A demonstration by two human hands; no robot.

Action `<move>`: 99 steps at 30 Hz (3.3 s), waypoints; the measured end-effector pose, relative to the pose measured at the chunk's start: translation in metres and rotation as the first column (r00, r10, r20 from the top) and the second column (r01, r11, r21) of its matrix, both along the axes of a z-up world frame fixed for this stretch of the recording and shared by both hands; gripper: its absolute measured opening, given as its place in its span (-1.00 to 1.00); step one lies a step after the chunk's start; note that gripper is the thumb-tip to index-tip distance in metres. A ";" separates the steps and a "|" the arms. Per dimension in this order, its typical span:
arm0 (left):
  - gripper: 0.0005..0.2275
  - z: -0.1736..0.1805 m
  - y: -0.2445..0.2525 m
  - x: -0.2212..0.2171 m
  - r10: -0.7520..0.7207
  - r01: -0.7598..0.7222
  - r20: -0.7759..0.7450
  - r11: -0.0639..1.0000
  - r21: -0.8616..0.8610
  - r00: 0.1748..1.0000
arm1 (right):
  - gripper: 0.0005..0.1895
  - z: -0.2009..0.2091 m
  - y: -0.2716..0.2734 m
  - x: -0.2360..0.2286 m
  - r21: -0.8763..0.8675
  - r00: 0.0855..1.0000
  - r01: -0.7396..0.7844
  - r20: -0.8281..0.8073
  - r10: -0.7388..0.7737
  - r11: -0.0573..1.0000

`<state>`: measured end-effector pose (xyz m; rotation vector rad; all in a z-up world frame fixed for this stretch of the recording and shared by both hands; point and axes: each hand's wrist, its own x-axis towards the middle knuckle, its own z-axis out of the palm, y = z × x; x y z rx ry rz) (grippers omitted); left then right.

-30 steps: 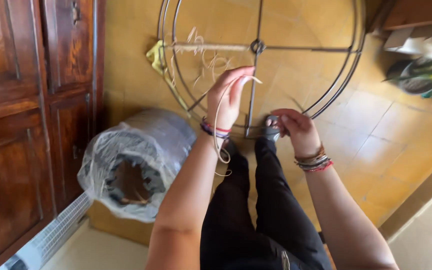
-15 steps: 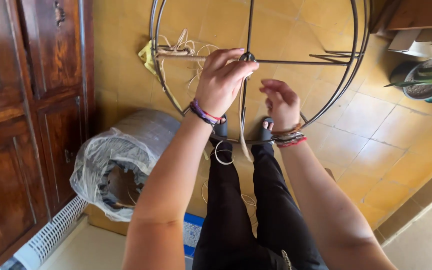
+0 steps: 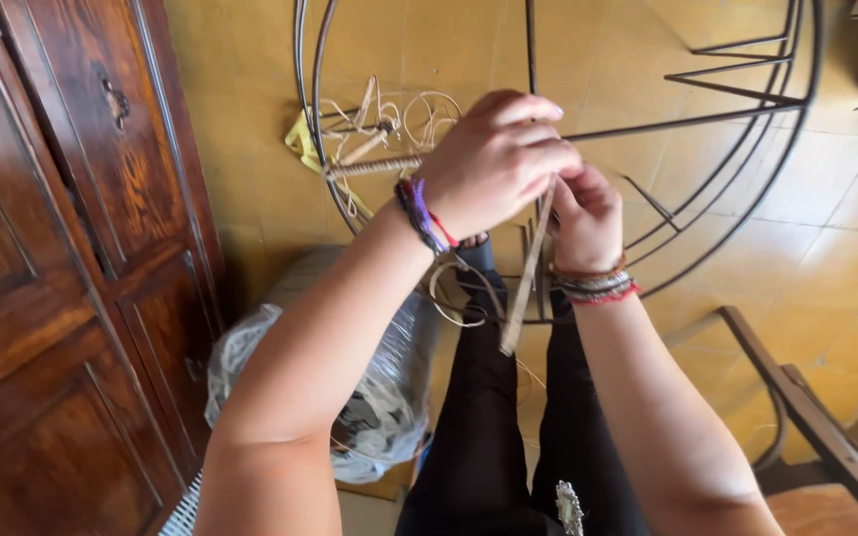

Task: Wrapping and tying twine around a metal frame and cutting it with scissors

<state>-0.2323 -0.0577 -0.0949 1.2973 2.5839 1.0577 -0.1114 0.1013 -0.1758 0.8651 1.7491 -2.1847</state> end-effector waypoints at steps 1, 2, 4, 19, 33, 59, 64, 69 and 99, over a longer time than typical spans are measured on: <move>-0.88 -0.001 -0.001 -0.002 -0.009 0.009 -0.004 1.000 0.000 1.000 | -0.92 0.000 -0.003 -0.001 0.000 1.000 0.009 -0.004 -0.009 1.000; -0.81 -0.002 -0.002 -0.005 -0.008 0.009 -0.011 0.999 0.034 1.000 | -0.91 0.001 -0.005 -0.002 -0.063 0.998 0.021 -0.064 -0.025 0.998; -0.74 -0.002 -0.001 -0.003 -0.018 0.018 -0.003 0.997 0.075 1.000 | -0.89 0.002 -0.006 0.000 -0.118 0.993 0.042 -0.108 -0.055 0.992; -0.98 -0.034 -0.024 0.048 0.271 -0.200 -0.253 0.941 0.274 0.929 | -0.92 -0.026 -0.011 0.001 -0.049 0.973 0.116 -0.197 -0.123 0.992; -0.93 -0.028 -0.029 0.047 0.274 -0.233 -0.137 0.937 0.260 0.952 | -0.70 -0.015 0.010 0.023 -0.537 0.995 0.090 0.006 -0.103 0.839; -0.82 0.012 -0.034 0.060 0.532 -0.449 0.513 0.846 -0.288 0.674 | -0.64 0.008 0.007 0.004 -0.650 0.999 0.037 0.011 -0.039 0.759; -0.78 -0.039 -0.012 0.094 0.707 -0.605 0.171 0.685 -0.405 0.686 | -0.66 0.014 0.008 0.003 -0.634 0.999 0.049 0.027 -0.041 0.772; -0.70 -0.076 -0.011 0.068 0.540 -0.649 0.811 0.704 -0.289 0.224 | -0.74 0.034 0.002 -0.010 -0.563 0.994 0.051 0.108 0.013 0.825; -0.93 -0.001 0.037 0.043 0.205 -0.295 -0.298 0.907 -0.300 0.932 | -0.89 -0.016 -0.010 0.019 -0.496 0.992 0.120 0.030 -0.121 0.860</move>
